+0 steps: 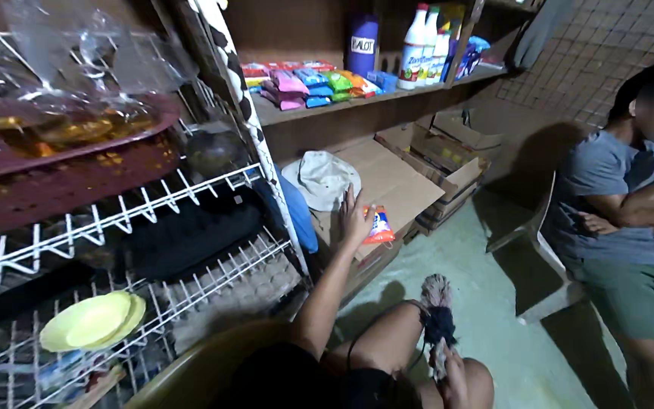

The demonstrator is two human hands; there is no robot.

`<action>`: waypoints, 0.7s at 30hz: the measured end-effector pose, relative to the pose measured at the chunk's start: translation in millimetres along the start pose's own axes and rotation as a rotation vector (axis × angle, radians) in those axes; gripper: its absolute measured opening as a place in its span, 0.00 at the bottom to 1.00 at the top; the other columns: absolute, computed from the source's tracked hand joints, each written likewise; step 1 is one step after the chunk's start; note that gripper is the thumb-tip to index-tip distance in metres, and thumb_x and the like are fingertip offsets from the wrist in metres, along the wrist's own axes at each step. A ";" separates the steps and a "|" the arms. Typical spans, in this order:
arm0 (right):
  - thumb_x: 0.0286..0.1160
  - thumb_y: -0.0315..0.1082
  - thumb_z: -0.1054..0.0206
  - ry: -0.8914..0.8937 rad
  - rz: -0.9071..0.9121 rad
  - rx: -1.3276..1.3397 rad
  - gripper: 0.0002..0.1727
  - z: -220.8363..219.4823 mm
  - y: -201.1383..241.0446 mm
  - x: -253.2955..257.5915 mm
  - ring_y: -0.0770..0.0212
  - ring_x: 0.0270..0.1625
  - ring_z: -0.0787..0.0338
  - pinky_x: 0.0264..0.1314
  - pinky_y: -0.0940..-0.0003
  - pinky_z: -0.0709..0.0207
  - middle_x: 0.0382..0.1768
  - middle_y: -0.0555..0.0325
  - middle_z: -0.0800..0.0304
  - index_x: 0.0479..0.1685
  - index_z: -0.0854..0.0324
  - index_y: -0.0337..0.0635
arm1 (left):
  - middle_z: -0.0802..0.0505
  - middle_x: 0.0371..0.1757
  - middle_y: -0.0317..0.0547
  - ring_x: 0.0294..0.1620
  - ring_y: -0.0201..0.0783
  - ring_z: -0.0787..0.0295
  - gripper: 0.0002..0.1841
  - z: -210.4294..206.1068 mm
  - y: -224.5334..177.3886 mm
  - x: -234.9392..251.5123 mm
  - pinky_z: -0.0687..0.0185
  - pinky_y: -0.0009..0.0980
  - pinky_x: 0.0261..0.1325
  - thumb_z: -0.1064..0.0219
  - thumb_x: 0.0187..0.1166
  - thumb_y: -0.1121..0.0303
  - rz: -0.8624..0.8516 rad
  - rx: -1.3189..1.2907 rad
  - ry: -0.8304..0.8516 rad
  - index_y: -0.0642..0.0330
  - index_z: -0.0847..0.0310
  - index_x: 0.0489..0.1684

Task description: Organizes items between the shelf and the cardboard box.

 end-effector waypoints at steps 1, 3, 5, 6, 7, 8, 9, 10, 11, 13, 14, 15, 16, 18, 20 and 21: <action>0.93 0.38 0.50 0.012 0.000 -0.007 0.13 0.5 -1.2 0.7 0.72 0.20 0.18 0.24 0.75 0.20 0.21 0.64 0.19 0.56 0.25 0.39 | 0.51 0.96 0.59 0.94 0.62 0.53 0.32 -7.8 4.9 -5.2 0.53 0.61 0.91 0.40 0.87 0.54 0.049 0.074 0.069 0.58 0.37 0.88; 0.93 0.37 0.49 0.009 -0.005 0.017 0.12 -1.0 -1.9 2.1 0.71 0.19 0.18 0.23 0.74 0.19 0.20 0.63 0.18 0.53 0.25 0.39 | 0.52 0.96 0.62 0.95 0.66 0.59 0.34 -20.3 18.4 -15.8 0.59 0.64 0.91 0.41 0.88 0.49 0.155 0.197 0.195 0.58 0.39 0.90; 0.93 0.36 0.49 -0.003 -0.003 0.040 0.11 -2.6 -2.0 2.1 0.72 0.20 0.17 0.23 0.74 0.19 0.20 0.63 0.17 0.52 0.25 0.39 | 0.56 0.96 0.62 0.95 0.67 0.64 0.38 -34.1 38.1 -26.6 0.64 0.67 0.90 0.42 0.87 0.45 0.224 0.289 0.298 0.58 0.44 0.92; 0.93 0.36 0.48 -0.007 -0.005 0.044 0.11 -3.0 -1.8 1.7 0.72 0.20 0.17 0.24 0.74 0.19 0.21 0.63 0.17 0.53 0.25 0.39 | 0.58 0.96 0.62 0.96 0.66 0.68 0.40 -41.2 48.0 -32.2 0.67 0.67 0.91 0.43 0.86 0.43 0.233 0.340 0.343 0.57 0.47 0.93; 0.93 0.36 0.48 -0.013 -0.008 0.043 0.11 -2.7 -1.5 1.3 0.71 0.20 0.17 0.23 0.74 0.19 0.21 0.63 0.17 0.54 0.25 0.39 | 0.61 0.96 0.62 0.96 0.66 0.72 0.42 -46.2 54.2 -37.3 0.71 0.67 0.91 0.45 0.87 0.42 0.222 0.374 0.377 0.57 0.51 0.95; 0.93 0.36 0.49 -0.019 -0.012 0.044 0.12 -2.8 -0.7 0.0 0.71 0.19 0.17 0.23 0.75 0.19 0.21 0.63 0.17 0.54 0.24 0.39 | 0.63 0.96 0.63 0.96 0.65 0.75 0.42 -49.9 58.4 -41.0 0.74 0.67 0.91 0.46 0.87 0.41 0.205 0.397 0.390 0.56 0.54 0.96; 0.93 0.36 0.49 -0.021 -0.016 0.045 0.12 -3.3 0.3 -1.2 0.72 0.19 0.18 0.22 0.75 0.20 0.20 0.63 0.17 0.53 0.24 0.39 | 0.63 0.96 0.62 0.96 0.65 0.76 0.43 -51.6 61.0 -42.9 0.76 0.67 0.91 0.47 0.87 0.40 0.194 0.408 0.389 0.55 0.55 0.96; 0.94 0.36 0.50 -0.014 -0.015 0.046 0.12 -4.5 1.5 -2.1 0.72 0.18 0.18 0.22 0.75 0.20 0.20 0.63 0.18 0.52 0.25 0.39 | 0.64 0.96 0.62 0.96 0.65 0.77 0.43 -51.8 62.3 -42.9 0.77 0.66 0.92 0.48 0.87 0.39 0.194 0.409 0.388 0.55 0.56 0.96; 0.94 0.36 0.51 -0.003 -0.010 0.046 0.12 -5.9 2.4 -1.8 0.72 0.18 0.18 0.22 0.76 0.20 0.19 0.63 0.17 0.51 0.25 0.39 | 0.65 0.96 0.62 0.96 0.65 0.78 0.44 -51.3 62.8 -41.6 0.77 0.66 0.92 0.49 0.86 0.38 0.201 0.408 0.386 0.55 0.56 0.96; 0.94 0.35 0.52 0.004 -0.003 0.057 0.12 -6.9 3.4 -2.6 0.73 0.17 0.18 0.21 0.76 0.20 0.19 0.64 0.18 0.51 0.25 0.39 | 0.66 0.96 0.64 0.96 0.66 0.79 0.46 -48.7 60.3 -40.8 0.78 0.66 0.91 0.48 0.85 0.36 0.234 0.394 0.377 0.56 0.57 0.96; 0.94 0.35 0.51 -0.004 -0.003 0.063 0.12 -6.4 3.2 -3.3 0.73 0.17 0.19 0.21 0.76 0.21 0.18 0.64 0.18 0.51 0.25 0.39 | 0.66 0.96 0.64 0.96 0.67 0.79 0.46 -45.7 57.5 -41.0 0.79 0.67 0.91 0.47 0.84 0.36 0.248 0.377 0.363 0.57 0.57 0.96; 0.94 0.34 0.51 -0.009 -0.005 0.061 0.11 -6.1 3.5 -4.1 0.73 0.17 0.19 0.22 0.76 0.20 0.18 0.64 0.18 0.52 0.25 0.39 | 0.67 0.96 0.64 0.95 0.67 0.79 0.46 -40.4 52.6 -39.6 0.79 0.68 0.91 0.47 0.84 0.37 0.247 0.352 0.337 0.57 0.56 0.96; 0.94 0.34 0.51 -0.012 -0.008 0.056 0.11 -6.1 4.4 -4.6 0.74 0.17 0.19 0.22 0.76 0.20 0.18 0.65 0.18 0.52 0.25 0.39 | 0.66 0.96 0.64 0.96 0.67 0.78 0.44 -32.5 45.0 -35.3 0.79 0.68 0.91 0.46 0.85 0.39 0.223 0.319 0.290 0.57 0.54 0.96; 0.94 0.34 0.53 -0.003 -0.015 0.049 0.12 -5.7 6.2 -4.6 0.73 0.18 0.18 0.24 0.75 0.20 0.18 0.64 0.19 0.52 0.26 0.38 | 0.59 0.96 0.64 0.96 0.67 0.74 0.37 -6.8 22.0 -18.5 0.77 0.67 0.91 0.42 0.87 0.47 0.104 0.238 0.125 0.58 0.43 0.92; 0.94 0.34 0.53 -0.012 -0.029 0.045 0.12 -2.7 4.7 -3.2 0.72 0.19 0.17 0.25 0.74 0.19 0.19 0.63 0.18 0.55 0.27 0.38 | 0.54 0.95 0.65 0.96 0.68 0.70 0.31 27.9 -2.2 3.3 0.73 0.68 0.92 0.39 0.88 0.57 -0.040 0.184 -0.075 0.60 0.36 0.88; 0.94 0.34 0.53 -0.022 -0.035 0.045 0.11 -1.4 4.3 -3.3 0.71 0.19 0.17 0.24 0.74 0.18 0.19 0.63 0.17 0.55 0.27 0.37 | 0.52 0.95 0.65 0.95 0.68 0.68 0.29 46.1 -11.6 14.9 0.71 0.69 0.91 0.40 0.88 0.60 -0.102 0.171 -0.171 0.61 0.34 0.87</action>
Point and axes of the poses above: each hand's wrist, its own x-axis towards the middle knuckle, its own z-axis out of the back of the hand, y = z × x, the point moved 6 cm from there along x, towards the middle knuckle
